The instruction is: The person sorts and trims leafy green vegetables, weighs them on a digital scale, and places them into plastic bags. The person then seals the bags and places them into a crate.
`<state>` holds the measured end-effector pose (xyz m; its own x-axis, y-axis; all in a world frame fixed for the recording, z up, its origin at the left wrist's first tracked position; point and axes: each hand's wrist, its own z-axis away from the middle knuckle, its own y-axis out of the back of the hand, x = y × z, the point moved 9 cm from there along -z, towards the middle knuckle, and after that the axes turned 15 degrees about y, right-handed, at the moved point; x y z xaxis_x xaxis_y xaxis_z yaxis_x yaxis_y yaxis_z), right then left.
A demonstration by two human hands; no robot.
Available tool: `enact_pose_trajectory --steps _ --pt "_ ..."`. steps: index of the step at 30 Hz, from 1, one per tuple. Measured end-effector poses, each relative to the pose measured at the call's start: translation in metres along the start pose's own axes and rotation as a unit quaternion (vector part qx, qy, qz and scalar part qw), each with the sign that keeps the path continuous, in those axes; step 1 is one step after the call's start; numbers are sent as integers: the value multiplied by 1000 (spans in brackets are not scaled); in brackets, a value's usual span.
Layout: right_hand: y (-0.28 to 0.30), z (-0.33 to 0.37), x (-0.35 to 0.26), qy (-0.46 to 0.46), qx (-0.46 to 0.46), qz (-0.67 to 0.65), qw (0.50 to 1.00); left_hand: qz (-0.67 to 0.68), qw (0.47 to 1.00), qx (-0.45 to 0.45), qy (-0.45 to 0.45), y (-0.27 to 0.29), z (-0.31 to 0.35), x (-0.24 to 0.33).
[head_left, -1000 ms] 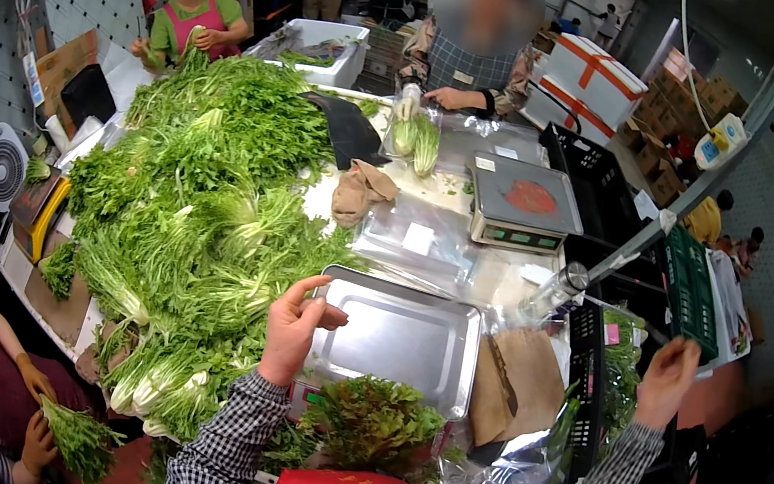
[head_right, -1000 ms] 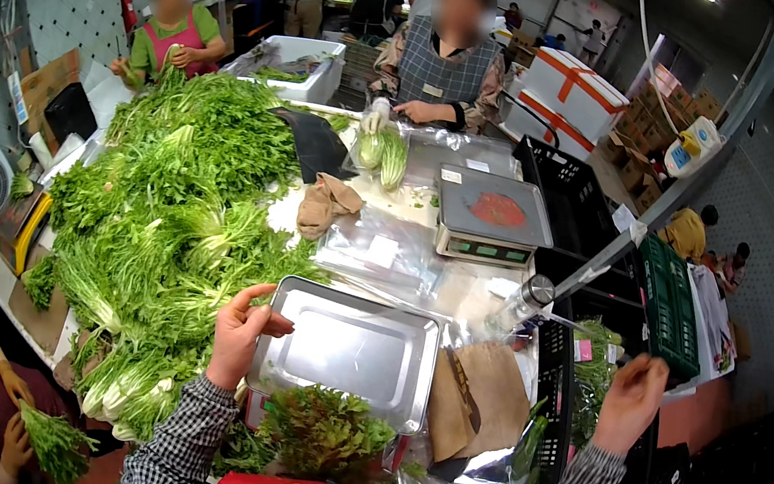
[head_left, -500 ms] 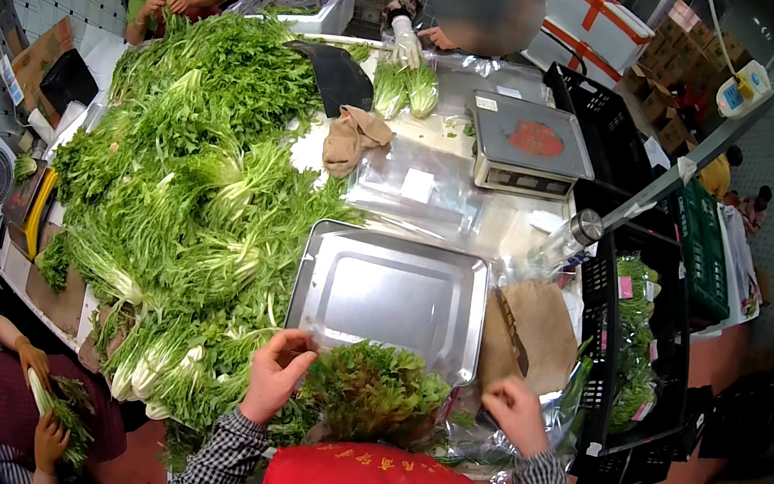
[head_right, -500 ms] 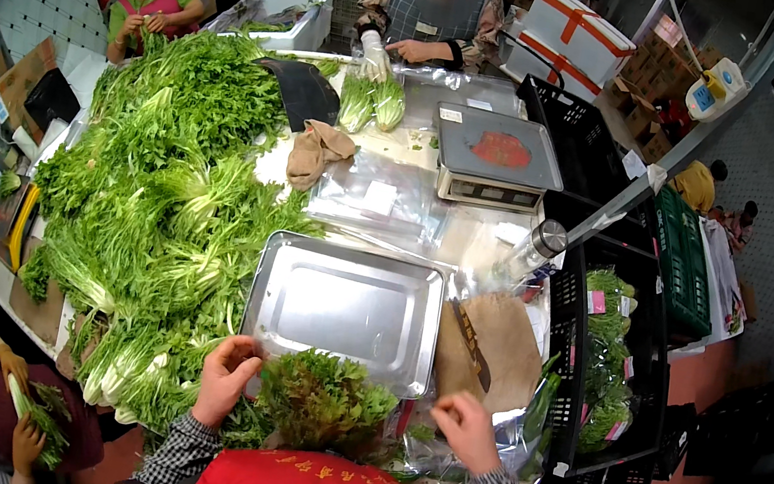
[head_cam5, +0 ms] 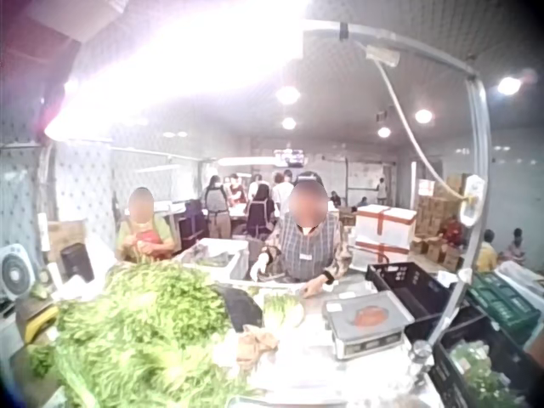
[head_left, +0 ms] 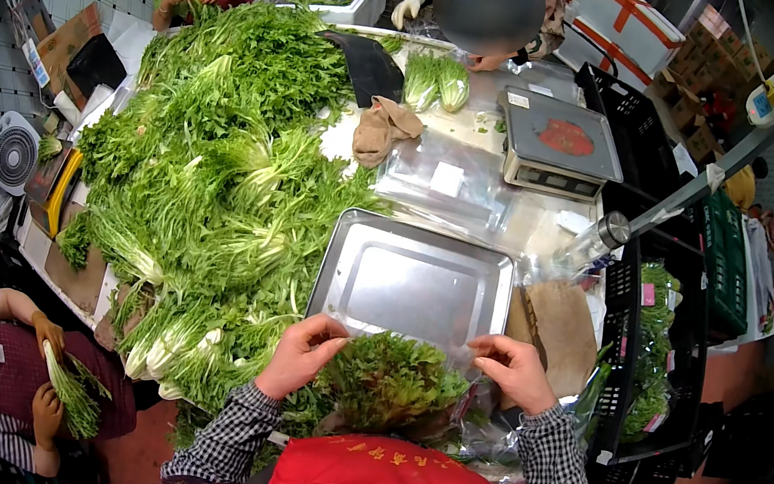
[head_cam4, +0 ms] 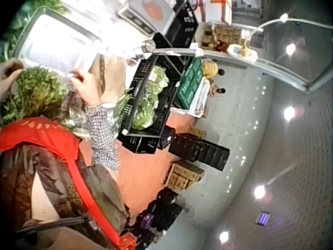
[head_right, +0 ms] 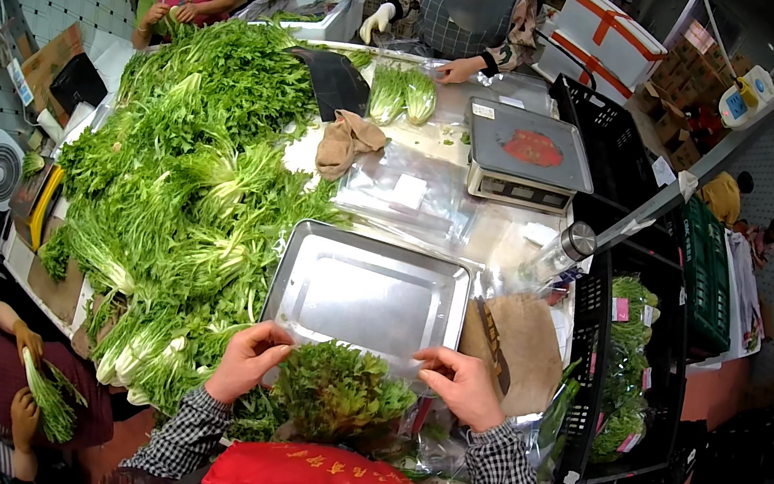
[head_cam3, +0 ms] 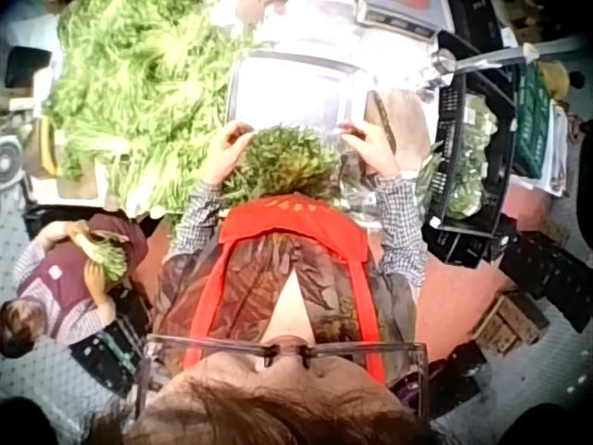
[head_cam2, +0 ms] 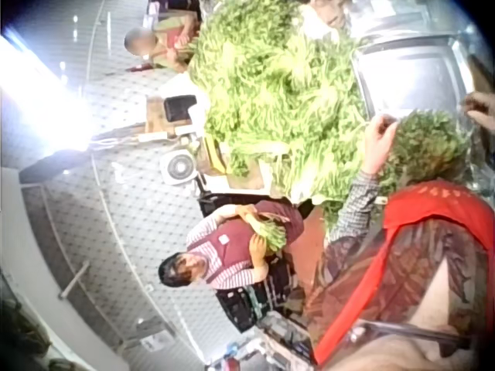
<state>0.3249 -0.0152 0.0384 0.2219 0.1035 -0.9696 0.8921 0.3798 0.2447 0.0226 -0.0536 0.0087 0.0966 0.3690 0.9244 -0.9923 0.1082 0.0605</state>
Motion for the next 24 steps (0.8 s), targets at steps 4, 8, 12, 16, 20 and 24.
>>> enact_pose_trajectory --steps 4,8,12,16,20,24 --pt "2 2 -10 26 10 45 999 -68 997 24 -33 4 2 7" --pt "10 14 -7 92 86 49 991 -36 999 34 -19 14 2 -3" --pt "14 23 8 131 122 18 984 -22 995 18 -96 10 8 15" --pt "16 32 32 113 158 -12 981 -74 988 -33 -130 7 7 18" --pt "13 30 21 141 140 58 978 -116 983 -34 -138 6 3 17" --pt "14 31 8 173 136 100 970 -181 975 -32 -122 2 -1 21"
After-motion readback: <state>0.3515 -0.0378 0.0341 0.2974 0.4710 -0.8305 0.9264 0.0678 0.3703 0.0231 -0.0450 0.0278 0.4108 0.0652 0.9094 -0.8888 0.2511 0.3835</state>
